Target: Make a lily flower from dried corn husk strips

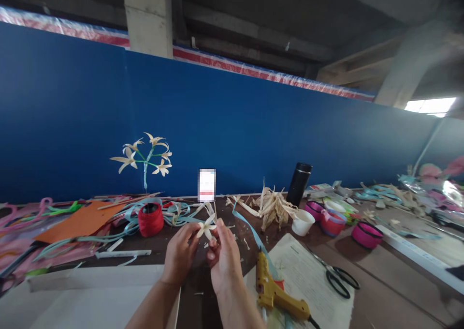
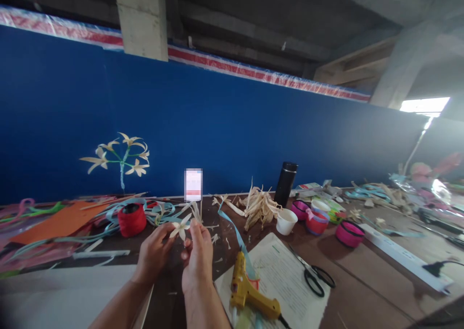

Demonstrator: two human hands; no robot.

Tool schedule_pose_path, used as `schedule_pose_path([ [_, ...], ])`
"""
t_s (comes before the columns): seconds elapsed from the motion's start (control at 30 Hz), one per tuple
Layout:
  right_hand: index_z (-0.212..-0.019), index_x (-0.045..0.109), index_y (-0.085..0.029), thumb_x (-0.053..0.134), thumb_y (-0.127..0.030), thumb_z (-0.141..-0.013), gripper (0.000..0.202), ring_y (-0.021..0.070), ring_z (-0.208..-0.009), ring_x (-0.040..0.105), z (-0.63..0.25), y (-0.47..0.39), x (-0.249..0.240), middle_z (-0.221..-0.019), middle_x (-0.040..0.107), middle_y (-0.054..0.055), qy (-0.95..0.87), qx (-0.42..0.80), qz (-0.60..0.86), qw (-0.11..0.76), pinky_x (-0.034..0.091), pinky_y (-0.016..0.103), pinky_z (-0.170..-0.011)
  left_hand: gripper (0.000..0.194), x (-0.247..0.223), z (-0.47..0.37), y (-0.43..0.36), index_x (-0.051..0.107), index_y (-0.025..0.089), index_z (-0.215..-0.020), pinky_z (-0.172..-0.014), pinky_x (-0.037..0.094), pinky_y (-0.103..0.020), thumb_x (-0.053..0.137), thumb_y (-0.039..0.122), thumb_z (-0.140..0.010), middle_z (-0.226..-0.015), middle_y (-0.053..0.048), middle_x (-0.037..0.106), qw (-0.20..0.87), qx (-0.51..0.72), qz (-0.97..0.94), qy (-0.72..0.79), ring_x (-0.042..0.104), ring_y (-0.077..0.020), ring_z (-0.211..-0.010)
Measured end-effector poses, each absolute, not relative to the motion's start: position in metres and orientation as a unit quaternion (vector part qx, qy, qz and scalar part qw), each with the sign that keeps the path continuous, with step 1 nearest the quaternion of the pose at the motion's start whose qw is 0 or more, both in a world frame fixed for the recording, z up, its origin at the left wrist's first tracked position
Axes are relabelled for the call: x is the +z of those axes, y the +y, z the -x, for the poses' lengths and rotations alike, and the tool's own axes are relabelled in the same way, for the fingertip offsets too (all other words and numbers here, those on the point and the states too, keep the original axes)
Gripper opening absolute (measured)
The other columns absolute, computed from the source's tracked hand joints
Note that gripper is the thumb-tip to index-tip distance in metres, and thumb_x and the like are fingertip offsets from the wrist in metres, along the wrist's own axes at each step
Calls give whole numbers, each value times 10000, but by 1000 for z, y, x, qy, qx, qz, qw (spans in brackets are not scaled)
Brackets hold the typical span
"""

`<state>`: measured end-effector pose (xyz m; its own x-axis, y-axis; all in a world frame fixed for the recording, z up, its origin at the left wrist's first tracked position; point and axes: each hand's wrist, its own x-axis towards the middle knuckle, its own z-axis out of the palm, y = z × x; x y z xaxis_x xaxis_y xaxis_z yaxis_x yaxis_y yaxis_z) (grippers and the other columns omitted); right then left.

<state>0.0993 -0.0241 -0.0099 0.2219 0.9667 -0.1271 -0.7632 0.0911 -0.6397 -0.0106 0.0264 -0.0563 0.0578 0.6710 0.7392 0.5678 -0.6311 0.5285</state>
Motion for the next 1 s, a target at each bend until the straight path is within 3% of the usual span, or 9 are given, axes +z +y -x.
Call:
schedule_pose_path([
  [0.4, -843, 569, -187, 710, -373, -680, 284, 28, -470, 440, -99, -24, -14, -727, 577, -44, -186, 599, 306, 716, 270, 119, -359, 177, -60, 12, 30, 617, 202, -899, -776, 481, -250, 472, 208, -798, -875, -36, 672, 27, 537, -722, 435, 627, -161, -816],
  [0.73, -856, 588, -189, 734, -253, -626, 280, 24, -462, 442, -100, -23, -14, -753, 588, -38, -171, 617, 308, 704, 248, 118, -347, 168, -54, 9, 26, 621, 209, -877, -704, 477, -221, 500, 201, -761, -827, -1, 674, 41, 552, -692, 463, 624, -142, -738],
  [1.0, -866, 569, -173, 709, -318, -659, 289, 30, -455, 458, -99, -21, -18, -798, 650, 20, -193, 626, 328, 680, 250, 112, -345, 151, -51, 8, 24, 612, 198, -865, -687, 457, -211, 509, 180, -757, -804, 1, 658, 44, 553, -687, 469, 608, -130, -718],
])
